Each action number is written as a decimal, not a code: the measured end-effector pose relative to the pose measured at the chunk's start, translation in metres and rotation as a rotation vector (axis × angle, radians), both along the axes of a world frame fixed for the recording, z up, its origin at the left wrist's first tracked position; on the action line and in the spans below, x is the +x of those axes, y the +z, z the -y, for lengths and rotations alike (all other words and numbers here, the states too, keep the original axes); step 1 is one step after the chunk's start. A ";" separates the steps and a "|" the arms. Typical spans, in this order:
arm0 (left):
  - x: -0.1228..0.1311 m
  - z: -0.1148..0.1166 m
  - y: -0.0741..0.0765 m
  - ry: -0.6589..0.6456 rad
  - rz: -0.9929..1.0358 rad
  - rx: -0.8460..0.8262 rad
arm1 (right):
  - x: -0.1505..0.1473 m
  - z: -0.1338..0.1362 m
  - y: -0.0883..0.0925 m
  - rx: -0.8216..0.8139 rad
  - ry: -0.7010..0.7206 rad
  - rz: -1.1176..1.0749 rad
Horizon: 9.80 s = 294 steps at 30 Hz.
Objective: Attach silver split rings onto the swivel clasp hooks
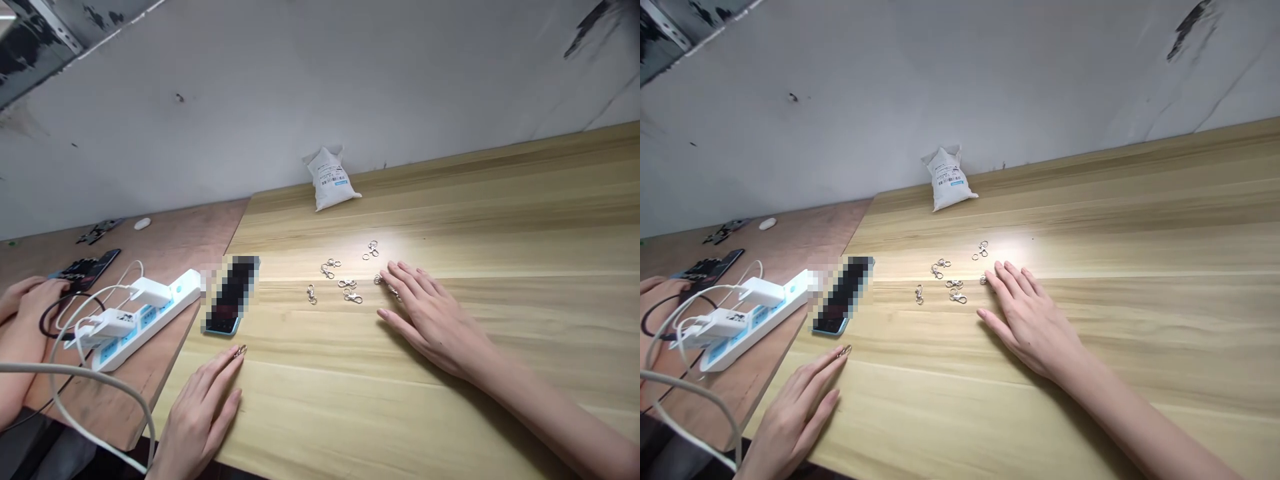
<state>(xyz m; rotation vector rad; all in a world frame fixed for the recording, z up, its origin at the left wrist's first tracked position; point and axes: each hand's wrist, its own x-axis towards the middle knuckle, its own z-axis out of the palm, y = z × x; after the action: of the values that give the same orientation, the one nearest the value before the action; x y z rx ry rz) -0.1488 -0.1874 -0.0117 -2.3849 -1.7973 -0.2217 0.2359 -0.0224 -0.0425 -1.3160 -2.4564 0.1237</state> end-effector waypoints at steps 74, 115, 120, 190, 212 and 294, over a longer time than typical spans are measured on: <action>0.177 -0.175 0.002 -0.304 0.538 0.339 | -0.011 -0.013 0.026 0.117 0.189 -0.524; 0.168 -0.175 0.008 -0.376 0.493 0.324 | -0.015 0.001 0.041 -0.172 0.400 -0.556; 0.171 -0.170 0.013 -0.430 0.497 0.426 | -0.017 -0.001 0.035 -0.308 0.163 -0.753; 0.166 -0.171 0.010 -0.287 0.747 -0.044 | -0.027 -0.014 0.028 -0.045 0.214 -0.534; 0.166 -0.169 0.020 -0.646 0.340 0.482 | -0.023 -0.008 0.038 -0.548 0.196 -0.760; 0.113 -0.198 0.010 -0.433 0.235 0.038 | 0.032 -0.042 0.014 0.098 -0.012 -0.316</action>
<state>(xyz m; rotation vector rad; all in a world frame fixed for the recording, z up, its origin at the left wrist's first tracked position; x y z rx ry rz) -0.0357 0.0108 -0.0015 -2.7898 -1.3105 -0.6000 0.2676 0.0197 -0.0281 -1.1700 -2.1609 0.1904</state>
